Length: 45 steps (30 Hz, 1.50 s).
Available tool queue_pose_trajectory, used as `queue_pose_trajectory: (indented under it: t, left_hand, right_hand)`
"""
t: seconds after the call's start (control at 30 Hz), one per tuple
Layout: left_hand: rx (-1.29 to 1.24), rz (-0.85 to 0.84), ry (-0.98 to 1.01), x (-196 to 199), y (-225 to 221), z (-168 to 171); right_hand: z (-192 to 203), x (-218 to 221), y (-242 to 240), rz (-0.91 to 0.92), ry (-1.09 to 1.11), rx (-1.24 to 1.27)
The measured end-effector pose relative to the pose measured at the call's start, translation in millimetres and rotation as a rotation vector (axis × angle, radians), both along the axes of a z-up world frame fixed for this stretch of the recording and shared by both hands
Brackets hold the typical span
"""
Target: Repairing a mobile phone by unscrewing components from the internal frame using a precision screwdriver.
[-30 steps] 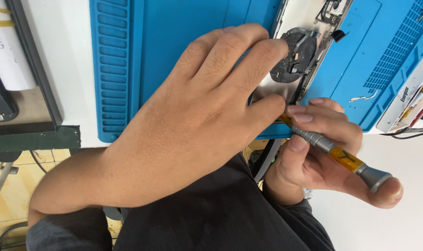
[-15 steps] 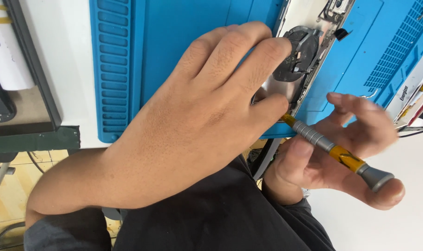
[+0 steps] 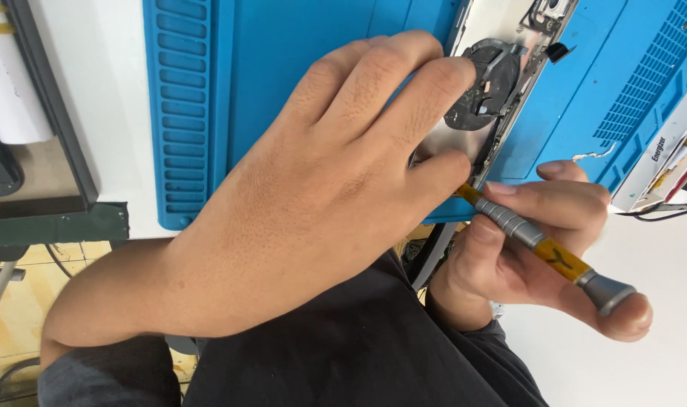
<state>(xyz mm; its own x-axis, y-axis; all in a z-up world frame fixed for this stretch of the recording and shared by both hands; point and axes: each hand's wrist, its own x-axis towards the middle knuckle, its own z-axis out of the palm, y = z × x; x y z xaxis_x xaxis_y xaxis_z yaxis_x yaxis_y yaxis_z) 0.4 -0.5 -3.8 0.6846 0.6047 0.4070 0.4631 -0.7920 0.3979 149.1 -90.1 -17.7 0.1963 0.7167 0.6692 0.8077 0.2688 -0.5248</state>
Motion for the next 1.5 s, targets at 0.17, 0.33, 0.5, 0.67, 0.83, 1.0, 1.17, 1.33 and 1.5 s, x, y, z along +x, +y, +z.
queue_pose_trajectory:
  t: [0.17,0.33,0.5,0.67,0.83,1.0,1.17,1.33,1.5]
  left_hand:
    - [0.019,-0.009,0.044,-0.1,0.0,1.3]
    - [0.036,-0.002,0.053,1.4,-2.2,2.7]
    - [0.081,0.007,0.11,6.3,-0.8,9.3]
    - [0.136,-0.015,0.05,16.4,-4.1,12.0]
    - [0.276,-0.109,0.006,26.8,-11.1,14.9]
    - [0.359,-0.199,0.091,37.5,-16.6,26.5]
    - [0.21,-0.268,0.005,60.2,-21.6,55.4]
    - [0.252,-0.271,0.053,65.1,-31.0,65.6]
    - [-0.23,-0.176,-0.402,61.6,-81.9,91.4]
  right_hand:
    - [-1.0,7.4,1.4,0.093,-0.031,0.033]
    - [4.0,0.1,3.8,0.004,0.021,-0.002]
    - [12.2,3.0,4.9,0.046,-0.076,-0.116]
    - [-7.0,36.6,-15.2,0.066,0.07,0.122]
    - [-20.5,54.0,-34.5,-0.092,0.563,0.477]
    - [-17.7,61.3,-37.3,-0.095,0.492,0.408]
    - [31.6,68.4,-16.3,0.071,0.404,0.34]
    - [71.1,85.7,-53.6,0.161,1.18,0.17]
    - [104.3,173.9,-94.3,-0.212,0.457,-0.475]
